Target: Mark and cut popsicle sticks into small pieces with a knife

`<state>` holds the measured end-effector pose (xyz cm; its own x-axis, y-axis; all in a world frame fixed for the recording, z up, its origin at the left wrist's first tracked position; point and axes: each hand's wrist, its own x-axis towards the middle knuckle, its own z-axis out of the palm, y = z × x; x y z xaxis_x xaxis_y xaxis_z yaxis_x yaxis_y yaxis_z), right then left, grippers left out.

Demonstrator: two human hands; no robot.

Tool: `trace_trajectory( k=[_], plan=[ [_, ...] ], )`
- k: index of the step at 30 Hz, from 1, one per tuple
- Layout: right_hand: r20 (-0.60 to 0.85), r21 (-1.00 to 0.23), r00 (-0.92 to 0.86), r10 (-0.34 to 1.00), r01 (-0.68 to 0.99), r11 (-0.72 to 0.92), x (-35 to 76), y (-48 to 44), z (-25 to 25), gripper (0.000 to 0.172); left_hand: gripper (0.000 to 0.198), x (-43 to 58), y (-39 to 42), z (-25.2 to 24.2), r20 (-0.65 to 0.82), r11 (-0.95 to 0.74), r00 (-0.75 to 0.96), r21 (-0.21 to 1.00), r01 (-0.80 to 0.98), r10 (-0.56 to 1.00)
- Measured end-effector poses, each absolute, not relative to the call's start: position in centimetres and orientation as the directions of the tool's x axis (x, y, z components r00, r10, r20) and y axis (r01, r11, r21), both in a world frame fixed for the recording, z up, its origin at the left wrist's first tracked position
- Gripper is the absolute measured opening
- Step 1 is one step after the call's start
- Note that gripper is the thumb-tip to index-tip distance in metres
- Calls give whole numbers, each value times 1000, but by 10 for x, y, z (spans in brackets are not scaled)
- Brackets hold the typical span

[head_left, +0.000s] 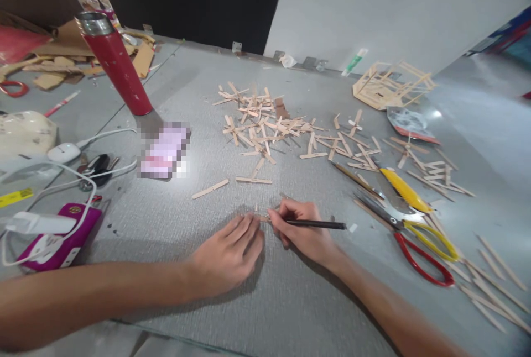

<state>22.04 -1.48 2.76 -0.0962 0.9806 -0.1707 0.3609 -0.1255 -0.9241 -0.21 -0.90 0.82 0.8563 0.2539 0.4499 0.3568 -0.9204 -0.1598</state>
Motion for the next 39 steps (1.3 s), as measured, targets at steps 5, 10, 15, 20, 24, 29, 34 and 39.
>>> trace_trajectory(
  k=[5,10,15,20,24,29,34,39],
  plan=[
    [-143,-927,-107,984,364,-95,221,-16,22,47,32,-2,-10,9,457,-910,852,-182,372,257],
    [-110,-925,-104,989,376,-63,220,-16,20,47,32,-2,-10,9,443,-916,861,-180,358,249],
    [-127,-932,-108,986,353,-81,221,-15,19,47,32,-1,-9,9,470,-914,846,-171,367,252],
    [-130,-924,-105,986,372,-83,222,-15,20,47,32,0,-9,10,503,-913,827,-159,376,253],
    [-137,-930,-113,984,357,-88,221,-15,20,47,31,-2,-9,10,481,-911,841,-180,372,248],
    [-134,-925,-116,984,371,-82,222,-15,21,47,33,-3,-9,7,453,-916,854,-168,363,255],
    [-120,-927,-111,987,368,-72,221,-15,21,47,32,-3,-9,7,458,-908,852,-191,372,253],
    [-123,-929,-107,987,362,-76,221,-15,20,47,32,-2,-10,6,476,-914,841,-166,371,255]
  ],
)
